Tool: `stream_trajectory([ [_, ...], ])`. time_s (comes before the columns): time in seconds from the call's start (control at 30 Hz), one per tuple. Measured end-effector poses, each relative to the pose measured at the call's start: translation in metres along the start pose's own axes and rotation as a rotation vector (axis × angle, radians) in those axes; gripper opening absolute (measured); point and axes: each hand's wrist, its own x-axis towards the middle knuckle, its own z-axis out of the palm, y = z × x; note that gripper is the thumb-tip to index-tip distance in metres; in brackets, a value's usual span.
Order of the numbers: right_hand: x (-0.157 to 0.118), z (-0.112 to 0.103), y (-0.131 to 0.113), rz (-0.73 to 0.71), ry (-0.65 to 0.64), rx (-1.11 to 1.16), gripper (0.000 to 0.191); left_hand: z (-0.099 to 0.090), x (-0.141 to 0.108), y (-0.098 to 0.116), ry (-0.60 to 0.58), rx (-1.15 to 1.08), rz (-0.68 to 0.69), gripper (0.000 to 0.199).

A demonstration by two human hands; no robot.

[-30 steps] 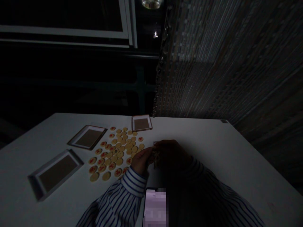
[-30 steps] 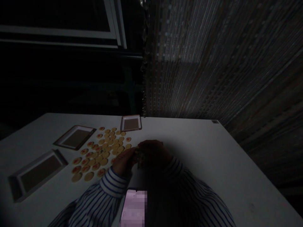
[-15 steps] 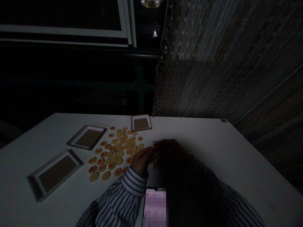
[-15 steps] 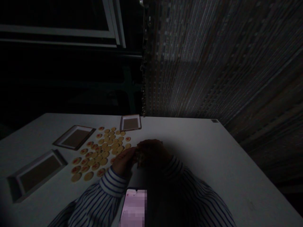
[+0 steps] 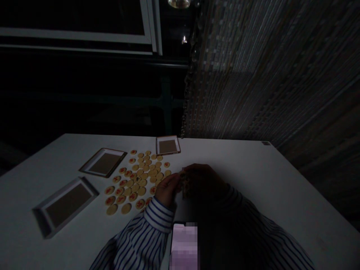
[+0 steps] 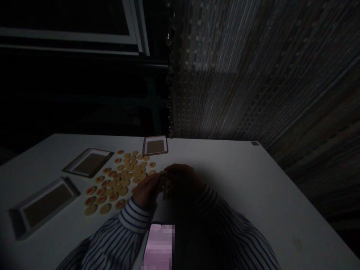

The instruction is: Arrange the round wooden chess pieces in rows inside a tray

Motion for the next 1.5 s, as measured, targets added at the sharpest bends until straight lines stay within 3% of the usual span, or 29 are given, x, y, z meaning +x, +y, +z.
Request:
stream_trajectory([
  [0.37, -0.001, 0.000, 0.000, 0.023, 0.002, 0.125, 0.025, 0.002, 0.000, -0.004, 0.022, 0.032, 0.016, 0.029],
  [0.8, -0.003, 0.000, 0.006, 0.017, -0.052, 0.181, 0.028, 0.000, 0.003, -0.007, -0.054, 0.075, 0.019, 0.028],
  [1.03, -0.005, 0.003, 0.002, 0.034, 0.006, 0.060, 0.030, 0.001, 0.000, -0.006, -0.044, 0.072, 0.014, 0.029],
  [1.5, -0.005, 0.002, -0.005, -0.093, 0.038, -0.170, 0.025, 0.000, 0.002, -0.007, -0.113, 0.100, 0.059, 0.028],
])
